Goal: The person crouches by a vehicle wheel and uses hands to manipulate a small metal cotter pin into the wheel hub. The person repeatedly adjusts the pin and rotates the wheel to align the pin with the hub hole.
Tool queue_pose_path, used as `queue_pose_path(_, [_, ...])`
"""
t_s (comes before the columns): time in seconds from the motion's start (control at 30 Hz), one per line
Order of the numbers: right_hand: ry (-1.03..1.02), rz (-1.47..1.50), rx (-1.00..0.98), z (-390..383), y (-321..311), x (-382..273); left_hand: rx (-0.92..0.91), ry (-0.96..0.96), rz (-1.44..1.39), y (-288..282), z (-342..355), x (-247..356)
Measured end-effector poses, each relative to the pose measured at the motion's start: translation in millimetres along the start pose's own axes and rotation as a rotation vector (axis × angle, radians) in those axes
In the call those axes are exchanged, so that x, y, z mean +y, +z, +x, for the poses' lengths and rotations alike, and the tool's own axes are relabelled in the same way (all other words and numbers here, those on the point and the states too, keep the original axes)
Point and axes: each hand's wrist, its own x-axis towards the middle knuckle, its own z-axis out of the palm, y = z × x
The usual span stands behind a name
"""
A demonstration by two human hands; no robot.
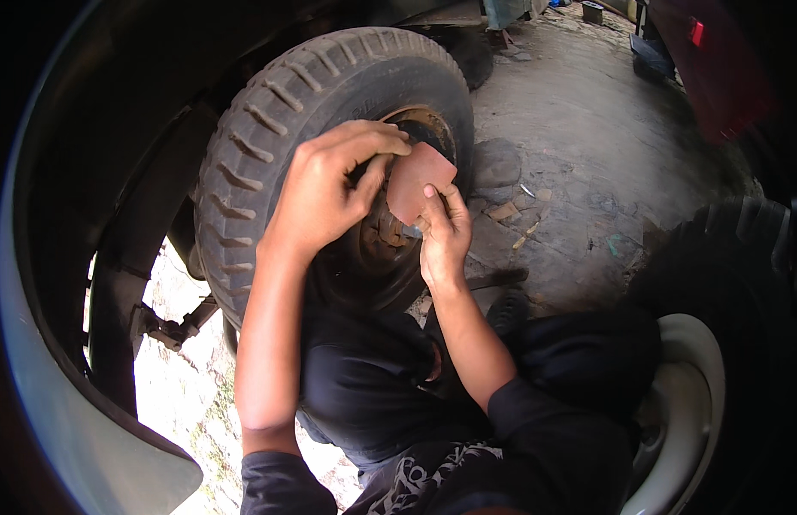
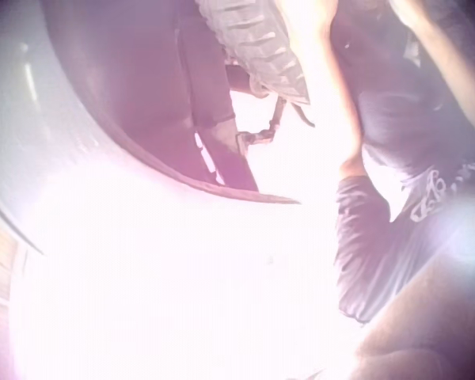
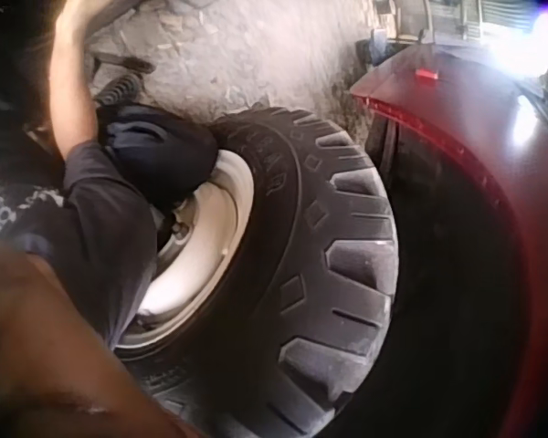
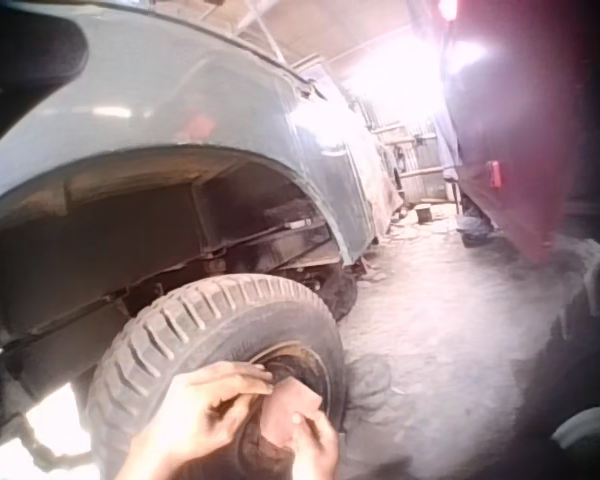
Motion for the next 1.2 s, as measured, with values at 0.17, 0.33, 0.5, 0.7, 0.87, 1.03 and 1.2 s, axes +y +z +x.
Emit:
queue_pose_path(0.17, [0.005, 0.04, -0.153, 9, -8, -36, -0.118, -0.066, -0.023, 14, -3, 9])
queue_pose_path(0.33, [-0.037, -0.054, -0.227, 16, -2, -64, -0.185, -0.207, -0.184, 18, -6, 12])
queue_pose_path(0.5, [-0.102, -0.308, -0.241, 8, -11, -80, -0.13, -0.267, -0.149, 9, -18, 22])
queue_pose_path(0.7, [-0.28, -0.442, -0.411, 12, -17, -85, -0.166, -0.23, -0.148, 14, -6, 20])
queue_pose_path(0.87, [-0.462, -0.782, -0.343, 19, -24, -92, -0.161, -0.27, -0.196, 27, -8, 15])
queue_pose_path(1.03, [-0.476, -0.967, -0.342, 26, -37, -81, -0.129, -0.197, -0.017, 31, -10, 11])
queue_pose_path(1.2, [-0.436, -0.705, -0.39, 33, -37, -74, -0.074, -0.116, -0.103, 39, -10, 9])
